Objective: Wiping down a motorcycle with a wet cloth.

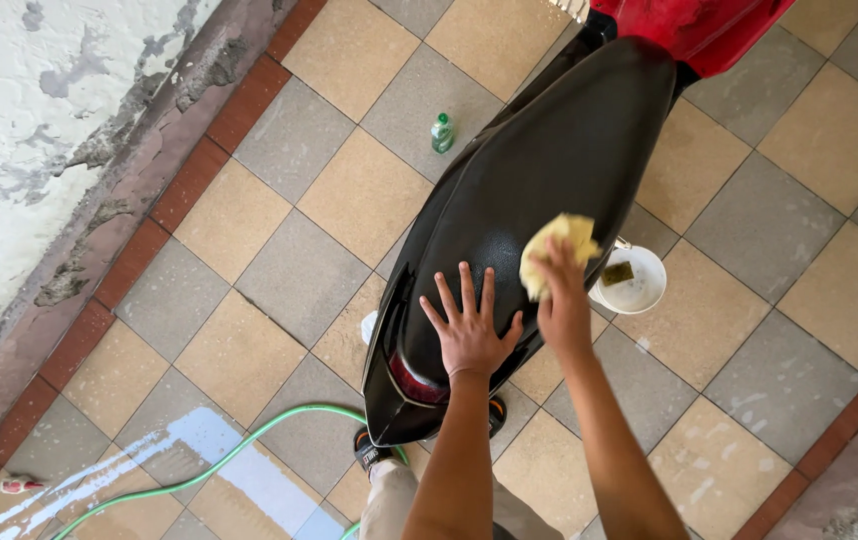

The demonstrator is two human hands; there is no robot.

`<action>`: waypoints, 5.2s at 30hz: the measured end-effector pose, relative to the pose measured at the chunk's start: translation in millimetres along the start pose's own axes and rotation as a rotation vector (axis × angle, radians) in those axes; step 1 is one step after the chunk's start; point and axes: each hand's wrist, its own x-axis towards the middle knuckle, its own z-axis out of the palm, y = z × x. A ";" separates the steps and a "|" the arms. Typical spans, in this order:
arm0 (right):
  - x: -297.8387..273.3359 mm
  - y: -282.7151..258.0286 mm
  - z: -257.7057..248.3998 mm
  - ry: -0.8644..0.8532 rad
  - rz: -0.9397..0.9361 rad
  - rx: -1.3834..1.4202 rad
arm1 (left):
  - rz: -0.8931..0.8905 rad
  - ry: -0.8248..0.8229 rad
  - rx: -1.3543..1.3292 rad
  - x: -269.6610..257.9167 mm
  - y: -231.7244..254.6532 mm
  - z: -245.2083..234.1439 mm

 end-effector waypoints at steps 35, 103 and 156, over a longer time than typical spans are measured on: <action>48.6 -4.4 30.4 0.205 0.013 -0.073 | -0.016 0.087 -0.117 -0.7 0.7 0.2; 82.6 69.7 -48.7 -0.474 -0.631 0.260 | -1.115 0.836 -0.257 -4.3 22.9 7.8; 156.0 86.7 2.8 -0.348 -0.372 -0.164 | -1.123 0.862 -0.245 -2.1 19.8 8.8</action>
